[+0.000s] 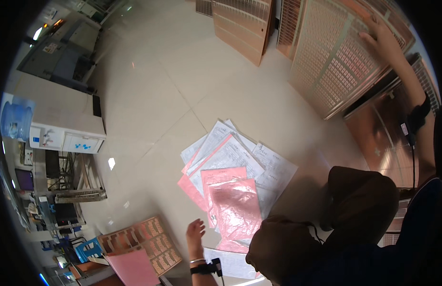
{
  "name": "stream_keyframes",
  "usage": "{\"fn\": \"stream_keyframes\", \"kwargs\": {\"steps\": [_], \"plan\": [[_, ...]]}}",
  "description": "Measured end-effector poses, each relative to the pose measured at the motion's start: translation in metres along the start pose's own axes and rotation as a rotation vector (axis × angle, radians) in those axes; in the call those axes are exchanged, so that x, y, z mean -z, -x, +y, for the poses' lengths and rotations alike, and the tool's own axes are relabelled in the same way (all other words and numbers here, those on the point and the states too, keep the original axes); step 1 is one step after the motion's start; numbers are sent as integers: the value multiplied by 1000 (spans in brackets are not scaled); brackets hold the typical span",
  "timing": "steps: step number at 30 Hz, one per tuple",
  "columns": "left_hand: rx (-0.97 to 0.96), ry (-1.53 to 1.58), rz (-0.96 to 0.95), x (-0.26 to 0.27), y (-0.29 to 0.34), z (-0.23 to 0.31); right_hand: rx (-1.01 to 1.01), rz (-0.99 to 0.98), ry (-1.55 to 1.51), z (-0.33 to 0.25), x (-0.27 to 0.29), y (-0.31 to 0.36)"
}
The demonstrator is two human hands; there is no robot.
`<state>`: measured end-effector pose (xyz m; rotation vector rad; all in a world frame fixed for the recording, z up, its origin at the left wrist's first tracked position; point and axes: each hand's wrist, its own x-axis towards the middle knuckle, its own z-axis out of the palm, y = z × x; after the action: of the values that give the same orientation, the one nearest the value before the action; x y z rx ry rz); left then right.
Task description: Organizing and sorting copper circuit boards and associated production documents on a facility floor.
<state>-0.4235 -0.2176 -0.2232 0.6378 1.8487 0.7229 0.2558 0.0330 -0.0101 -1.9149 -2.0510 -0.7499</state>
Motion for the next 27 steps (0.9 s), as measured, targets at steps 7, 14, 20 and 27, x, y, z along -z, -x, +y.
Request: {"fn": "stream_keyframes", "kwargs": {"steps": [7,14,20,27], "plan": [[-151,-410,-162,-34,-95,-92,-124,108,165,-94,36,1],[-511,-400,142,-37,-192,-96,163,-96,-331,-135,-28,73],[-277,-292,291,-57,-203,-89,410,-732,-598,-266,-109,195],[-601,-667,419,-63,-192,-93,184,-1155,-799,-369,-138,258]]}}
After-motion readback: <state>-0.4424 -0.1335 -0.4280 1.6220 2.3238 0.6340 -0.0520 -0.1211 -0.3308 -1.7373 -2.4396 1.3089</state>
